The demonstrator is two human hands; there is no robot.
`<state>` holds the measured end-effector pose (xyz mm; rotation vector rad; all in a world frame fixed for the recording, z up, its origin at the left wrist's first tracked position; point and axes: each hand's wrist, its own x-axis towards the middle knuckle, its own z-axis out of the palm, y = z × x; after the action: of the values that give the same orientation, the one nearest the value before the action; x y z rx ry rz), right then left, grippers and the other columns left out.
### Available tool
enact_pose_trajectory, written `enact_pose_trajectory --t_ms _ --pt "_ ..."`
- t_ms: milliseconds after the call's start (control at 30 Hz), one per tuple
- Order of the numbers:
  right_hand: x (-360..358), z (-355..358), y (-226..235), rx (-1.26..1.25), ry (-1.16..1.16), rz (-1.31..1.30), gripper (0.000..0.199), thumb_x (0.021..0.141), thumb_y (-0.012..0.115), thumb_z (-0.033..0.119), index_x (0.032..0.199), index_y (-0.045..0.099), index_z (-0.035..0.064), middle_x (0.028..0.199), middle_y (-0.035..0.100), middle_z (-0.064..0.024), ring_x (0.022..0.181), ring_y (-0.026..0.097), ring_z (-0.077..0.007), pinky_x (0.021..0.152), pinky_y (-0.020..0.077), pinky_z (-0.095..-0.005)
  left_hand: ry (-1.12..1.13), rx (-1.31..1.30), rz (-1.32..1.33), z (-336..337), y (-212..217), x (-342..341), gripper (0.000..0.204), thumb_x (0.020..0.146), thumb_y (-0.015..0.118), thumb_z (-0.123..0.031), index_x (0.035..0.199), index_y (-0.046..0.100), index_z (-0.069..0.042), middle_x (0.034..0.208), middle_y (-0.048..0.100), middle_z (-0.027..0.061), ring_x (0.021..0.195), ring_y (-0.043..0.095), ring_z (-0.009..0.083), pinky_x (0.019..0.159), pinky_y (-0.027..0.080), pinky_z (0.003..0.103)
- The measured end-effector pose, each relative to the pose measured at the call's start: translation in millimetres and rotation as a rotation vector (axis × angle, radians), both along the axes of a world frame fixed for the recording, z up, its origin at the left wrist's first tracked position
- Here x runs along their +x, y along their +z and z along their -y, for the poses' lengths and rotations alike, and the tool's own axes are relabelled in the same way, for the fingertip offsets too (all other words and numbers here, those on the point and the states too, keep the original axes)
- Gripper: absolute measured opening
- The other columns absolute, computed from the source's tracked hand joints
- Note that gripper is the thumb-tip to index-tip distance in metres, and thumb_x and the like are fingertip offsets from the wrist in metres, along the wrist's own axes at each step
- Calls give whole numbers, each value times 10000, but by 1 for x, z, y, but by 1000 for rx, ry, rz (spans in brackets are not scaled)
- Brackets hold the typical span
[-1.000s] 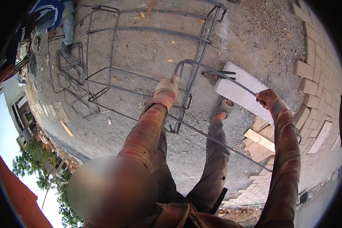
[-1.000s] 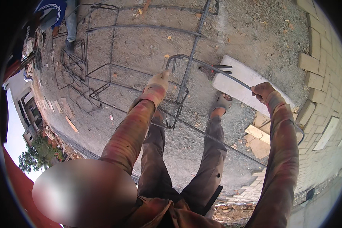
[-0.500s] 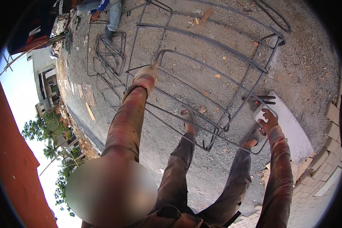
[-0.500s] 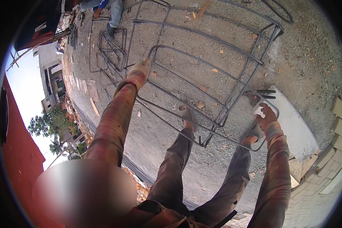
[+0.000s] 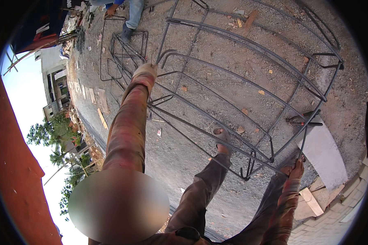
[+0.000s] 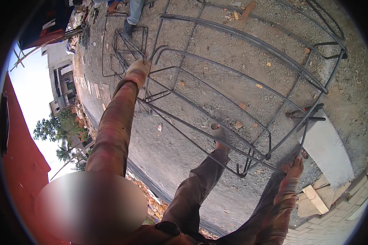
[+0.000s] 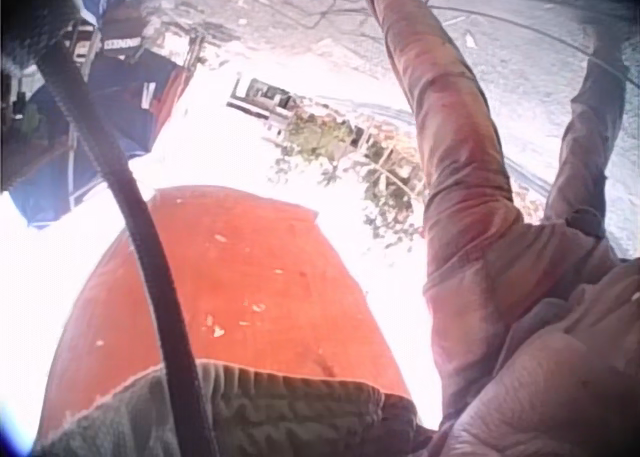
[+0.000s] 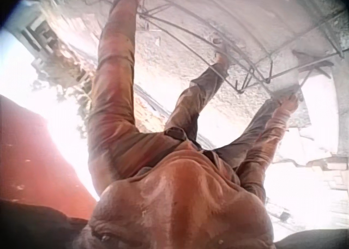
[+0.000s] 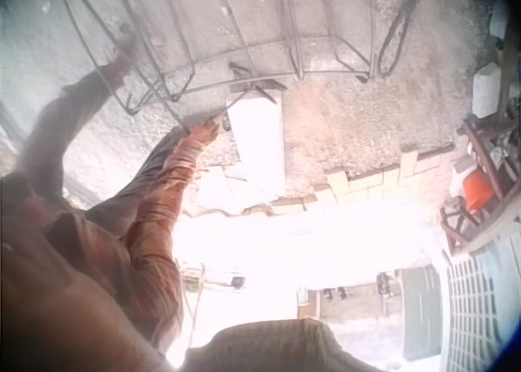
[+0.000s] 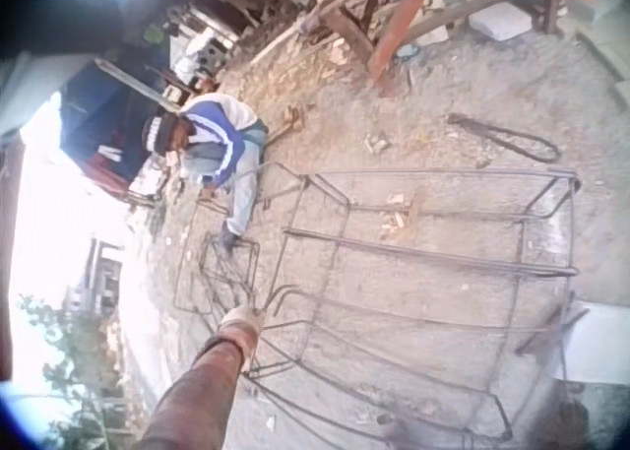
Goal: The person assembles a metal rebar cage by hand, using a wire-tying tool to secure the intersection points with thin wire. The person picks up pieces of rebar and positions them into a cage structure on the ground.
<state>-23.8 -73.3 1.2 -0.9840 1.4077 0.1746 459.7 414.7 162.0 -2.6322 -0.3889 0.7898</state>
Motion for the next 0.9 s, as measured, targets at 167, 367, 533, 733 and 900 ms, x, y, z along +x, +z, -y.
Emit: enact_pose_trajectory --t_ms 167,367,533,733,900 --pt "60 -22 65 -97 -130 -66 252 912 481 346 855 540 108 482 274 67 352 246 -42 317 178 -222 -46 70 42 -23 -27 27 446 864 410 -411 1076 600 -67 1096 575 211 1045 535 375 892 423 436" --pt "98 -61 94 -170 -236 64 238 928 464 294 908 525 64 510 304 62 395 277 -32 338 196 -215 6 -37 178 -46 -37 41 442 875 397 -422 1060 593 -72 1098 576 205 1055 527 371 898 411 427" --pt "113 -74 102 -151 -259 110 234 940 445 248 970 543 37 557 325 57 424 301 -60 380 228 -197 64 -39 214 -77 -66 53 444 875 403 -429 1072 592 -79 1101 576 203 1055 526 373 897 406 431" --pt "108 -65 129 -289 92 76 295 949 428 226 1136 536 25 572 318 72 467 282 -13 405 223 -174 38 -83 64 -60 -32 92 461 848 459 -442 1074 616 -71 1102 585 193 1055 537 368 906 408 416" --pt "109 -60 136 -242 -87 82 285 939 453 218 1122 551 23 572 277 91 465 241 11 399 203 -162 7 203 21 -46 -24 83 480 849 388 -413 1148 586 -93 1217 526 174 1150 487 336 963 378 415"
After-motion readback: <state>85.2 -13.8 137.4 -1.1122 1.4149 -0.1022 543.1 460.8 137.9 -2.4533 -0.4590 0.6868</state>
